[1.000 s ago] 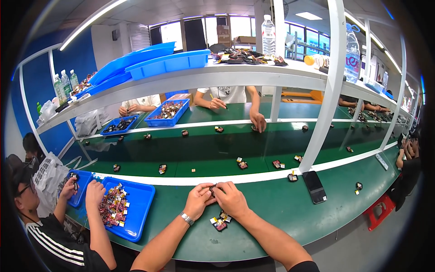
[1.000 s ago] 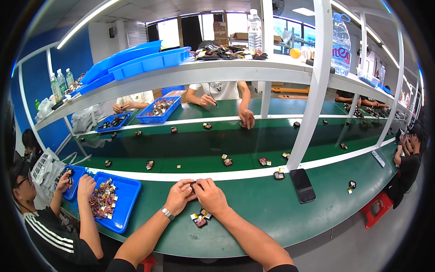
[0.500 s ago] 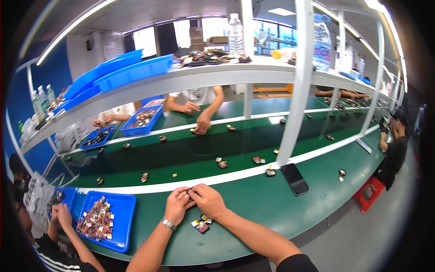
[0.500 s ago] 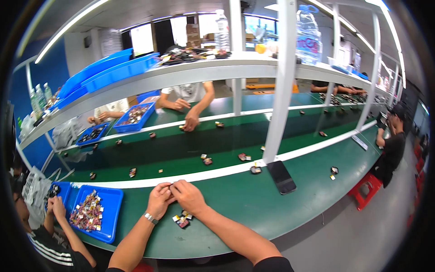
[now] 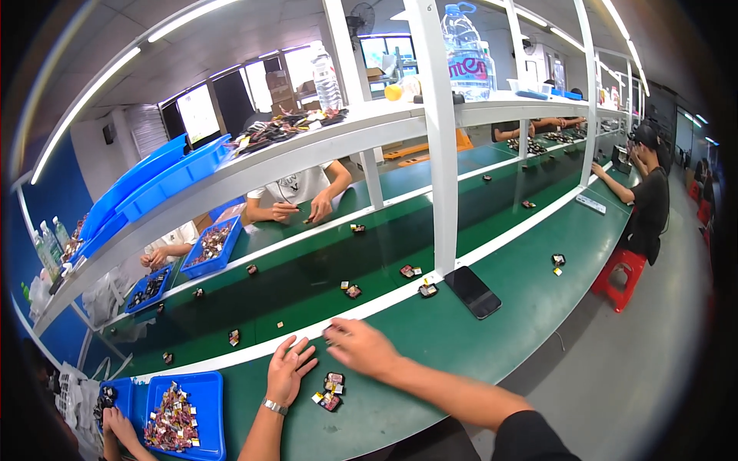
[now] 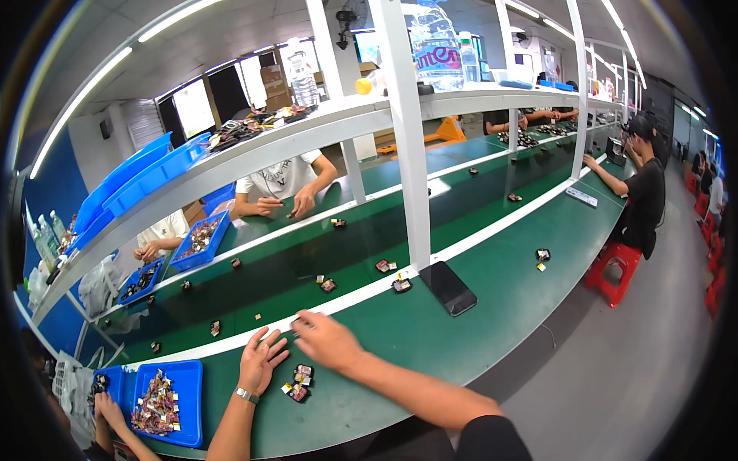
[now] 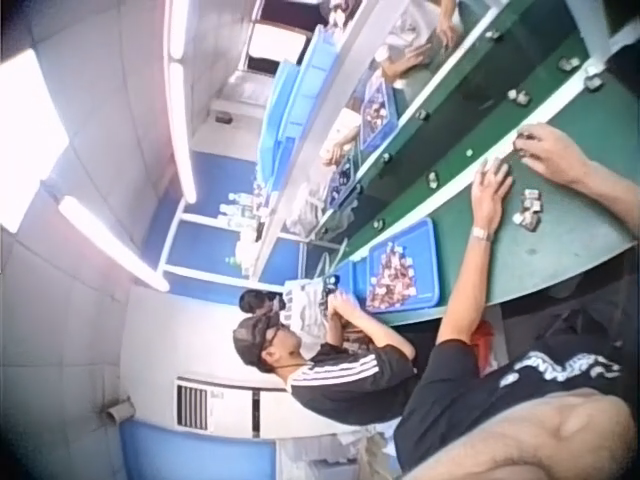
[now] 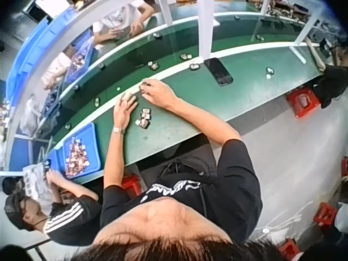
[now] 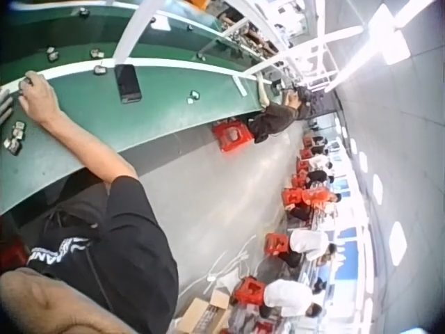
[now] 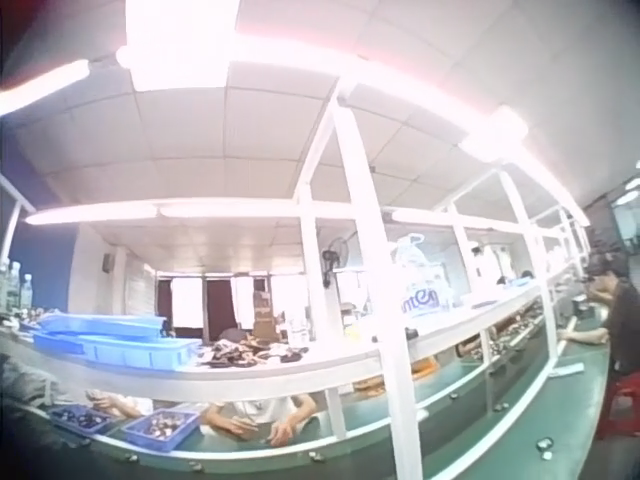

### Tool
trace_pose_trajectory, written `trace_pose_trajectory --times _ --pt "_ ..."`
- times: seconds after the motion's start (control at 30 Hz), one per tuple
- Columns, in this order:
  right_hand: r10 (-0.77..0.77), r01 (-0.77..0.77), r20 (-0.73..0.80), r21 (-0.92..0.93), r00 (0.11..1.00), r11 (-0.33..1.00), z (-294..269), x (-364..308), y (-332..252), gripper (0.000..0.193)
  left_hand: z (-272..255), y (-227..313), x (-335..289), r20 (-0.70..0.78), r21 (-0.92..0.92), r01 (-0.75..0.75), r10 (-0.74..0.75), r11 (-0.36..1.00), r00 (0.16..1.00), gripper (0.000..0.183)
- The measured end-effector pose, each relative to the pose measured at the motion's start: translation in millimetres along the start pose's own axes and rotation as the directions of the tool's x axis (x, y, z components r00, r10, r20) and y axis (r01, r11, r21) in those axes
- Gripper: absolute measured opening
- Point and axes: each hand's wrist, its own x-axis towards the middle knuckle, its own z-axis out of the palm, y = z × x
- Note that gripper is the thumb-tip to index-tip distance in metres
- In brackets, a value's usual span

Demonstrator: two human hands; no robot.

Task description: Assembling small electronic or mechanical components on a conveyor belt in a factory setting.

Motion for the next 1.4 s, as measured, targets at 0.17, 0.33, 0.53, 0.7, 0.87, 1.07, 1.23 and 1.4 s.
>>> trace_pose_trajectory --times 0.17,0.33,0.53,0.7,0.87,1.07,1.23,1.4 --pt "0.197 -0.267 -0.287 -0.228 0.937 0.936 -141 -32 103 0.023 5 -1 5 0.008 0.081 -0.001 0.001 0.997 1.0 0.034" --pt "0.448 -0.597 -0.422 -0.349 0.788 0.722 -212 -61 246 0.021 0 -8 8 -0.017 0.221 -0.031 0.036 0.975 0.999 0.024" --pt "0.619 -0.708 -0.356 -0.232 0.7 0.667 -197 -42 319 0.027 0 -12 5 -0.077 0.295 -0.026 0.051 0.955 0.996 0.018" --pt "0.552 -0.632 -0.319 -0.272 0.771 0.725 -190 -28 354 0.038 3 -11 4 -0.107 0.328 -0.041 0.08 0.944 0.991 0.015" --pt "0.395 -0.51 -0.323 -0.576 0.86 0.639 -192 -23 357 0.042 3 -12 3 -0.139 0.341 -0.021 0.073 0.94 0.988 0.014" --pt "0.648 -0.559 0.015 -0.49 0.761 0.669 -169 5 334 0.052 2 -10 3 -0.121 0.31 -0.042 0.083 0.95 0.989 0.012" --pt "0.688 -0.661 -0.075 -0.368 0.722 0.654 -164 -7 352 0.057 3 -9 5 -0.093 0.29 -0.046 0.076 0.956 0.993 0.013" --pt "0.728 -0.753 -0.193 -0.153 0.658 0.64 -178 -22 341 0.055 1 -10 6 -0.056 0.296 -0.018 0.036 0.955 0.998 0.014"
